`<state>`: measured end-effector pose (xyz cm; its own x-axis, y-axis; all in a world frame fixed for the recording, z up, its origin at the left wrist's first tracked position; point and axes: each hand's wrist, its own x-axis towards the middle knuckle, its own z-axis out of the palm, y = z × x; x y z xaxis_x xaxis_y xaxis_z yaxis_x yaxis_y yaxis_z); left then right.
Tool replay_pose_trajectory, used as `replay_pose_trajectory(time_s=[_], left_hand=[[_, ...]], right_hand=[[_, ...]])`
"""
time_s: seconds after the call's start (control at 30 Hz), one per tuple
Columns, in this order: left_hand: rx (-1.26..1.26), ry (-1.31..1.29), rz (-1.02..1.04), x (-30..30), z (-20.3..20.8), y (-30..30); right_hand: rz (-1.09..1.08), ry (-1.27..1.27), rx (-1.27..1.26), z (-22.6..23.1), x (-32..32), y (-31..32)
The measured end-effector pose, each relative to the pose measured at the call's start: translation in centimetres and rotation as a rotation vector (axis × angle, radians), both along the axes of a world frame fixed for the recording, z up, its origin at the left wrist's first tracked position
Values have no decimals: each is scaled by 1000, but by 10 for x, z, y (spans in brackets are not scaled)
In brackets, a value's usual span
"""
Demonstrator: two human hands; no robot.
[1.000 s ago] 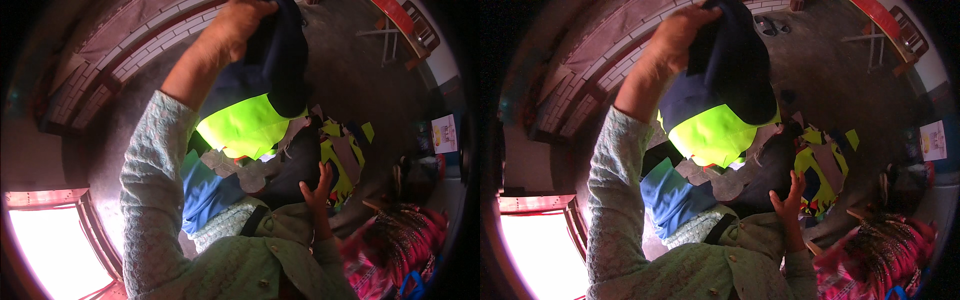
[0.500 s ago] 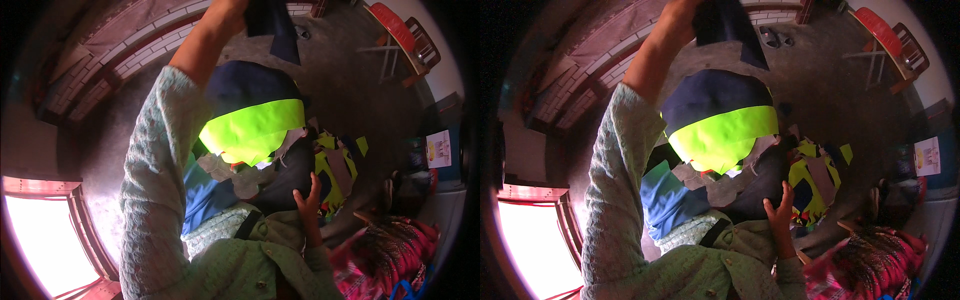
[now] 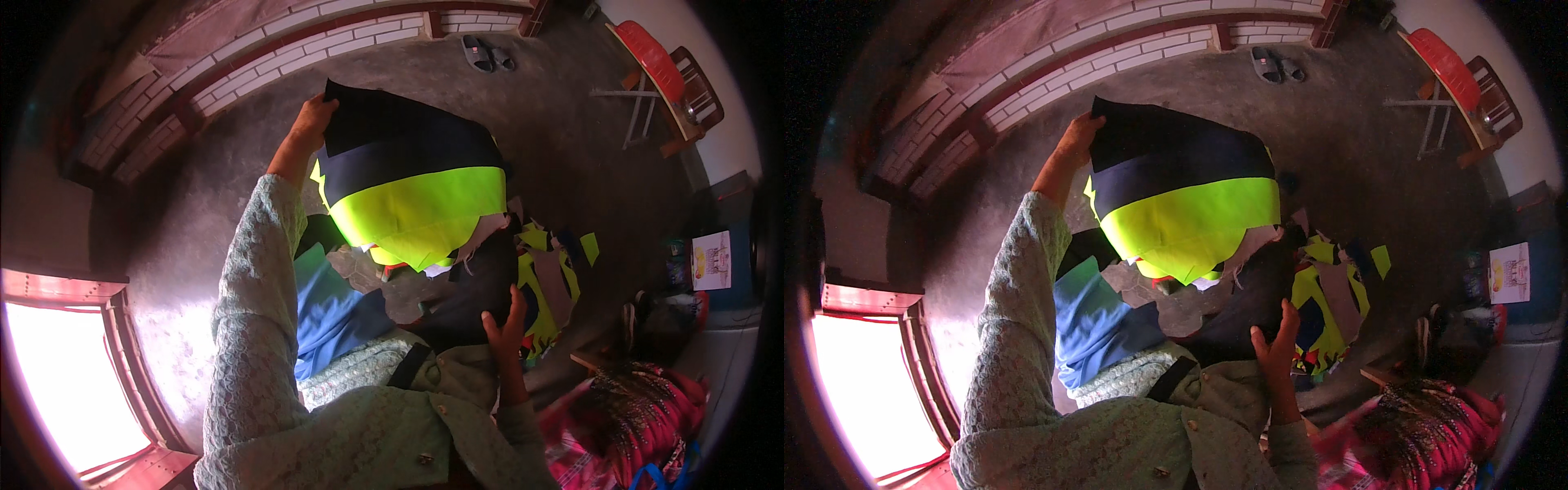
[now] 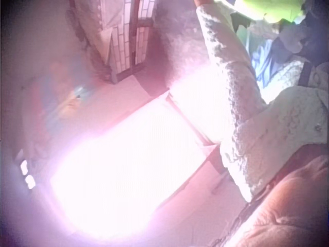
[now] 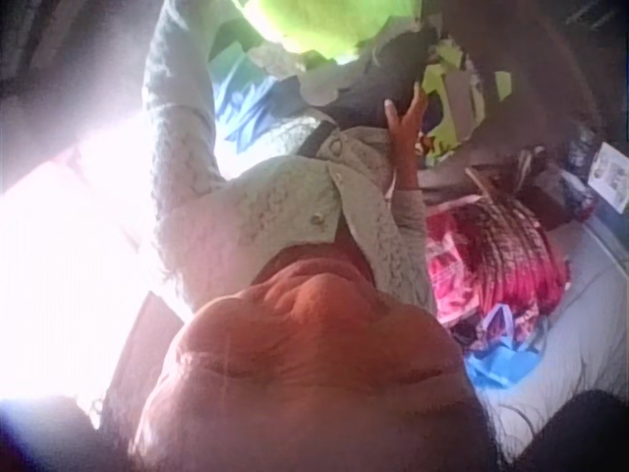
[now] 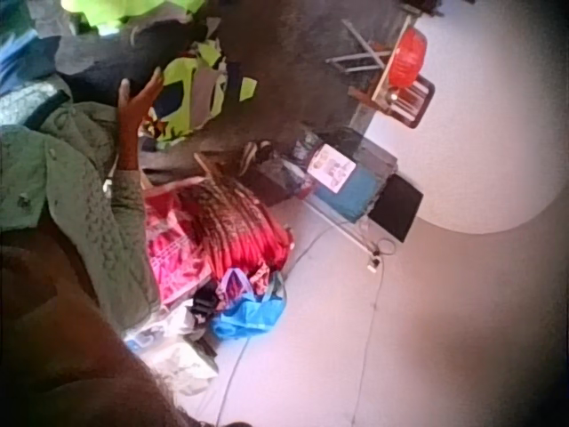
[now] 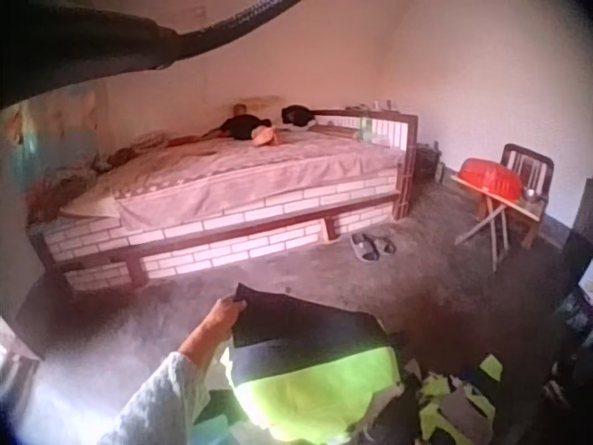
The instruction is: The person sits on the floor and assembles a multi-colored fabric object by hand, layering and arranging various colored fabric pieces including green, red, white, and dark blue. The person repeatedly picks up pieces from a pile, places them onto the object, and adjusts their positions.
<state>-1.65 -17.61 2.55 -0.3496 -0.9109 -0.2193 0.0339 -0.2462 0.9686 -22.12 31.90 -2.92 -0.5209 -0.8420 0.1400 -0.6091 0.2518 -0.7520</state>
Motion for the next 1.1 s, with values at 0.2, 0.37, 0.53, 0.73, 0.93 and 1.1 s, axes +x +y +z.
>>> replay_pose_trajectory(time_s=[0.2,0.37,0.53,0.73,0.93,1.1], left_hand=[[-23,72,-11,23,-21,0],[-261,9,-85,16,-3,17],[-78,105,-113,-57,51,-3],[-663,-146,-247,-167,137,28],[-265,269,-363,-188,183,7],[-170,204,-366,-127,170,9]], right_hand=[[-10,-3,18,3,3,-1],[-23,5,44,2,1,-1],[6,27,17,-4,0,-5],[-68,56,17,1,2,2],[-68,-9,31,7,8,-2],[-61,-31,22,6,7,-2]])
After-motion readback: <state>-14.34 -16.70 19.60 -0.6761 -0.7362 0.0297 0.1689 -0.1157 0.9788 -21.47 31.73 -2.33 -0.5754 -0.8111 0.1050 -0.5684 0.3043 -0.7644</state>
